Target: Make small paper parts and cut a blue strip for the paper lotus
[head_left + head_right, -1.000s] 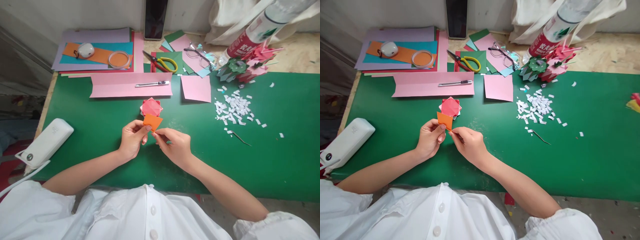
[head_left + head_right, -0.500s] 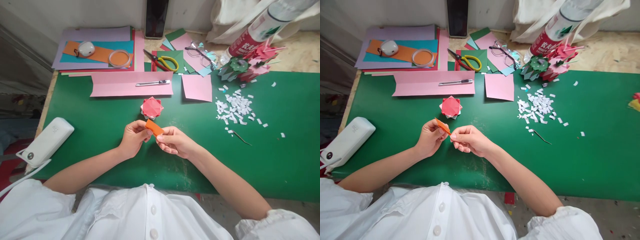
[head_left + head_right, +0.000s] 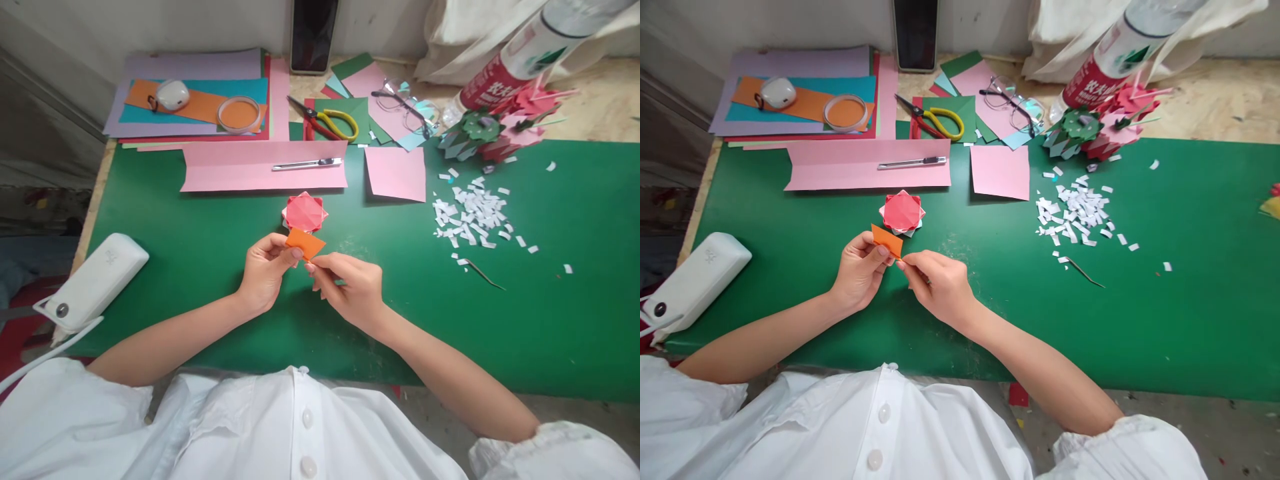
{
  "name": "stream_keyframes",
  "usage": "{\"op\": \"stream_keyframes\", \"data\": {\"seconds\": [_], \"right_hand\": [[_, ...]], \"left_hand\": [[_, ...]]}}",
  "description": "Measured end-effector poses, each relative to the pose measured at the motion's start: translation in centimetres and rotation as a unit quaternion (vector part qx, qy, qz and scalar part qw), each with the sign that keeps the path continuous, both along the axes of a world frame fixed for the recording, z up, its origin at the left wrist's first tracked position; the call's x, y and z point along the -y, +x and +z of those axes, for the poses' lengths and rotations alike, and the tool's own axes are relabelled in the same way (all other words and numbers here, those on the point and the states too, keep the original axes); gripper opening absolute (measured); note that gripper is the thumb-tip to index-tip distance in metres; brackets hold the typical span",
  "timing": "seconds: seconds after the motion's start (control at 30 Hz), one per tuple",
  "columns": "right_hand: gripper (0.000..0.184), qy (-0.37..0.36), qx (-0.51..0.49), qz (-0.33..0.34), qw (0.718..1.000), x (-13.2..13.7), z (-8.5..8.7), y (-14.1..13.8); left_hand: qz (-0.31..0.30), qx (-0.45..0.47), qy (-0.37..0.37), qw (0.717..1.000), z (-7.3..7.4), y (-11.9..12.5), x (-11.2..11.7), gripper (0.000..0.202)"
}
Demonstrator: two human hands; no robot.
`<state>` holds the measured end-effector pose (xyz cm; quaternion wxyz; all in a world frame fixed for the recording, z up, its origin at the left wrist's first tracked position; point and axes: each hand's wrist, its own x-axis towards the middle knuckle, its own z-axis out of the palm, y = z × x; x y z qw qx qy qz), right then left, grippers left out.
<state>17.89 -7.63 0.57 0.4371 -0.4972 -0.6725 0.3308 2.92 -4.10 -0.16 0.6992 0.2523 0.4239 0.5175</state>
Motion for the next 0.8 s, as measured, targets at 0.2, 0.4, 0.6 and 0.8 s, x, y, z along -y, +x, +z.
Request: {"op": "stream_keyframes", "data": {"seconds": [0.2,0.4,0.6,0.8], "right_hand": [[0.035,-0.424,-0.341,0.126,0.83,-1.6,0.5,0.9],[0.043,-0.465,-0.355,0.147,0.797,-2.0,0.2,1.0],[0.015,-0.049,-0.042,0.0,0.998,-0.4,-0.2,0.2],[0.013,0.183,0.146,-0.029,0.972,-0.1,-0.6,0.3]], "left_hand": [[-0.022,0.026,-0.004,0.999,0.0,-0.1,-0.1,0.034],[-0.033,0.031,0.028,0.999,0.1,-0.3,-0.2,0.032],[-0.002,0.007,0.052,0.999,-0.3,-0.2,0.0,0.025],[-0.008,0.007,0.037,0.999,-0.3,-0.2,0.0,0.027]]}}
